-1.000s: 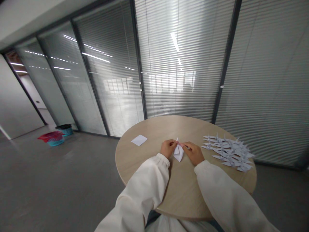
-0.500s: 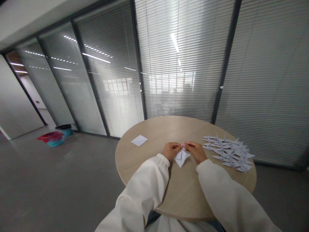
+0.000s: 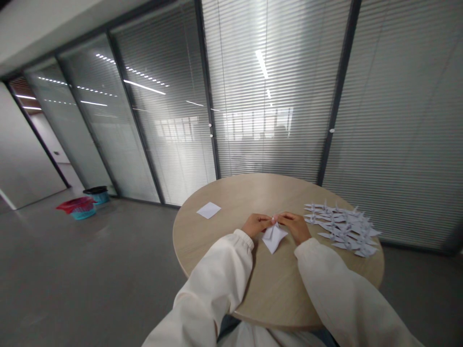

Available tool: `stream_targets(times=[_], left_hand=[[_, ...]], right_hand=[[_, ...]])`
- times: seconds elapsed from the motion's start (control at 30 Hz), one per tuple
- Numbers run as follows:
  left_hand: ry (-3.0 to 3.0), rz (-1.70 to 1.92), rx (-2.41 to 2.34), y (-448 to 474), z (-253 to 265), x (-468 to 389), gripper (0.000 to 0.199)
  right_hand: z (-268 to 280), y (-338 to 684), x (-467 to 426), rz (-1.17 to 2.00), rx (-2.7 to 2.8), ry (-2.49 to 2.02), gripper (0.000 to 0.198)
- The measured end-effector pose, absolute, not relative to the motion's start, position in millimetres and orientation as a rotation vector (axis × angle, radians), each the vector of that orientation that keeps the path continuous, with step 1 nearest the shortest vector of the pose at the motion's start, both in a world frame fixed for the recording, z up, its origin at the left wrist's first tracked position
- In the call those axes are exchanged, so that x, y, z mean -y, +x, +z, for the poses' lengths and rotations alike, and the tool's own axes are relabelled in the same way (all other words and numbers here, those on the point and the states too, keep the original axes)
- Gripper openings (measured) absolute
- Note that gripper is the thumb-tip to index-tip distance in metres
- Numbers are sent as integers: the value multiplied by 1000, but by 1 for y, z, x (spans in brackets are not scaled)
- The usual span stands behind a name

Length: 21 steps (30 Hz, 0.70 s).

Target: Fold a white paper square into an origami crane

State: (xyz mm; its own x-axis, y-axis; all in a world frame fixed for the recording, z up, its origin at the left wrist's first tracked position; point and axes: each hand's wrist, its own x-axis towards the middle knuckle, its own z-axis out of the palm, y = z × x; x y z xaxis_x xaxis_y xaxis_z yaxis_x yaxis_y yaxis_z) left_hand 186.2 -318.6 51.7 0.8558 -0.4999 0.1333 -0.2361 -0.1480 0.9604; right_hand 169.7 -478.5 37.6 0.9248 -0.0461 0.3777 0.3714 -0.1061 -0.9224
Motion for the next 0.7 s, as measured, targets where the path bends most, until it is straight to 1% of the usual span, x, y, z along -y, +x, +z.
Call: stream_targets(times=[0.2, 0.43, 0.7], left_hand=[[1697, -312, 526, 188, 49, 319, 49], [1728, -268, 507, 189, 48, 320, 45], [1662, -344, 556, 189, 45, 321, 51]], right_hand=[[40, 166, 476, -324, 258, -1638, 26], [43, 165, 474, -297, 306, -1603, 30], [44, 163, 475, -395, 317, -1686, 32]])
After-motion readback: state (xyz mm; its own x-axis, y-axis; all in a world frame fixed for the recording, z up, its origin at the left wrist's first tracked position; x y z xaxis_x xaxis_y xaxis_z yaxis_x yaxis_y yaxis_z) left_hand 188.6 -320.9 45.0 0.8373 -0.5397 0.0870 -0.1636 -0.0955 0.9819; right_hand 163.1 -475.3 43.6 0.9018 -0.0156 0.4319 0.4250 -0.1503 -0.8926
